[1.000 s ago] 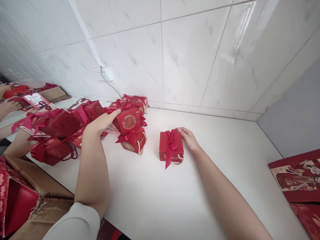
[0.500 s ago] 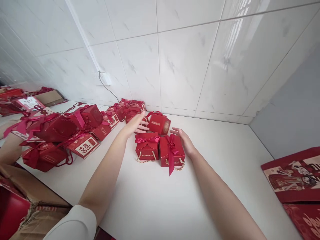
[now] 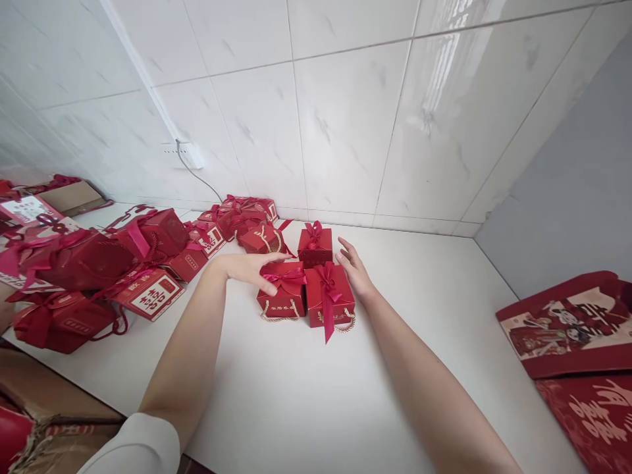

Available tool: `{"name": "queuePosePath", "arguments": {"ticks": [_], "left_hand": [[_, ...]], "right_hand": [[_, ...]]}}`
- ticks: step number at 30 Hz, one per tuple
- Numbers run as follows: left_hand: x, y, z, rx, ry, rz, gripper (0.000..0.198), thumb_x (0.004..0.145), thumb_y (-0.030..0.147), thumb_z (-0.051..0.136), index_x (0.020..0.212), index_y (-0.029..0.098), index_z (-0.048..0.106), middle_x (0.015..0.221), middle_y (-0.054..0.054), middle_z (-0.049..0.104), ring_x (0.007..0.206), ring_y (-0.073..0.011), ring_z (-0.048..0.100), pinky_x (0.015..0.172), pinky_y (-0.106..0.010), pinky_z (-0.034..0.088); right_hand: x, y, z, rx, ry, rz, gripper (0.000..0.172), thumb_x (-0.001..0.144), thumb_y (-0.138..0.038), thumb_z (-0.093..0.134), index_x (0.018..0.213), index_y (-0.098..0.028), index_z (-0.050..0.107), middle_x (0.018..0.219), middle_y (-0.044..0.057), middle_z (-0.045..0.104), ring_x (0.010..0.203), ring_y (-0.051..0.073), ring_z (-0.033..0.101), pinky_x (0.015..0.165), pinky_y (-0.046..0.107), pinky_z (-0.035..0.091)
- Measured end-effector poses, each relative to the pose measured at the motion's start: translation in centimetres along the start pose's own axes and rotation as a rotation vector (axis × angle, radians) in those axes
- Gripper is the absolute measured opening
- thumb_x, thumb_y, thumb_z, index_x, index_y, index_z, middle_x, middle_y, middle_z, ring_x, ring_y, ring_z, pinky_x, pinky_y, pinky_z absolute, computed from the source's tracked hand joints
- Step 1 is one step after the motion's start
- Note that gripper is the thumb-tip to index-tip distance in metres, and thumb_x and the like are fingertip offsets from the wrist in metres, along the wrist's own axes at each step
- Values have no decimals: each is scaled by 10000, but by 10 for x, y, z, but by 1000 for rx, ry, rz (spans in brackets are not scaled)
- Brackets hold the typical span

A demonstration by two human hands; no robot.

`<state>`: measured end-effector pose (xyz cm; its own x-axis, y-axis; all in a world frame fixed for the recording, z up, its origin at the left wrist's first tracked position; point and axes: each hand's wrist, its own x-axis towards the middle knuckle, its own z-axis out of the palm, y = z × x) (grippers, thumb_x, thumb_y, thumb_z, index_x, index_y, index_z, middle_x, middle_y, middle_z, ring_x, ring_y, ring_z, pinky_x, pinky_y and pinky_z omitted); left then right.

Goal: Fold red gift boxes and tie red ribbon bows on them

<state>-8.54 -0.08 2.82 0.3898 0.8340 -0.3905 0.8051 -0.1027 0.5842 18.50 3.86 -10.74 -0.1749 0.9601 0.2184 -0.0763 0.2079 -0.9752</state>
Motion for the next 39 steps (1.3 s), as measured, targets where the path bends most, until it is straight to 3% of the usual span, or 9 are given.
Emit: {"name": "queuePosePath", "arguments": {"ticks": [5,11,17,21,24,27,33,36,39], "left_hand": [[-7,3,0,164,117,-152,1127,406,447,843,1416,296,367,1454,-81,428,1270,-334,470,960,-344,445],[37,-13,20,265,449,-256,769,658,428,714,1334,196,430,1187,-148,630,1054,-301,616,844,-337,474],[50,-1,32,323,837,-142,604,831,441,543,1372,257,346,1254,-144,553,1120,-313,569,877,-404,461],[27,-4,6,206,1087,-426,663,818,540,511,1318,123,388,1273,-251,499,1153,-396,529,894,-492,449],[21,-19,-4,-198,804,-456,890,714,627,609,1386,128,306,1317,-248,498,1134,-362,559,817,-436,512],[32,-28,5,-536,472,-199,988,685,610,658,1466,268,158,1438,-152,424,1183,-262,551,817,-345,526],[38,-26,8,-354,246,-125,821,666,552,690,1384,256,422,1285,-112,592,1050,-242,628,895,-348,485],[9,-30,-18,-153,472,-173,633,700,552,644,1232,216,581,1232,-98,622,1009,-248,639,916,-349,475],[-35,-38,-42,49,1127,-346,623,718,520,641,1229,173,555,1302,-132,545,1209,-311,501,1002,-420,416]], "right_hand": [[-2,-15,3,-41,-103,-82,466,919,-607,316,1101,-372,674,1534,-135,243,1433,234,184,1178,446,168],[-5,-9,7,-93,-15,-106,448,931,-585,316,1274,-403,540,1527,-103,274,1438,195,166,1186,435,136],[1,11,2,41,100,-38,490,907,-629,302,1272,-381,516,1442,-37,427,1361,221,340,1093,443,333],[7,18,-1,88,124,26,481,877,-651,353,1152,-326,575,1357,23,506,1245,246,475,976,427,442],[7,16,0,67,114,45,447,869,-641,394,1075,-302,601,1274,43,564,1165,250,538,955,419,446],[5,11,2,56,87,41,413,882,-611,411,1037,-286,612,1206,55,599,1102,247,576,952,411,443],[1,6,3,48,80,57,419,885,-608,402,1022,-276,618,1168,55,619,1055,243,597,926,397,461],[0,5,3,36,82,65,438,885,-609,396,1007,-258,626,1160,60,625,1043,247,601,900,395,472],[-1,6,3,25,97,64,434,883,-602,407,994,-250,635,1163,62,624,1044,249,600,883,390,476]]}}
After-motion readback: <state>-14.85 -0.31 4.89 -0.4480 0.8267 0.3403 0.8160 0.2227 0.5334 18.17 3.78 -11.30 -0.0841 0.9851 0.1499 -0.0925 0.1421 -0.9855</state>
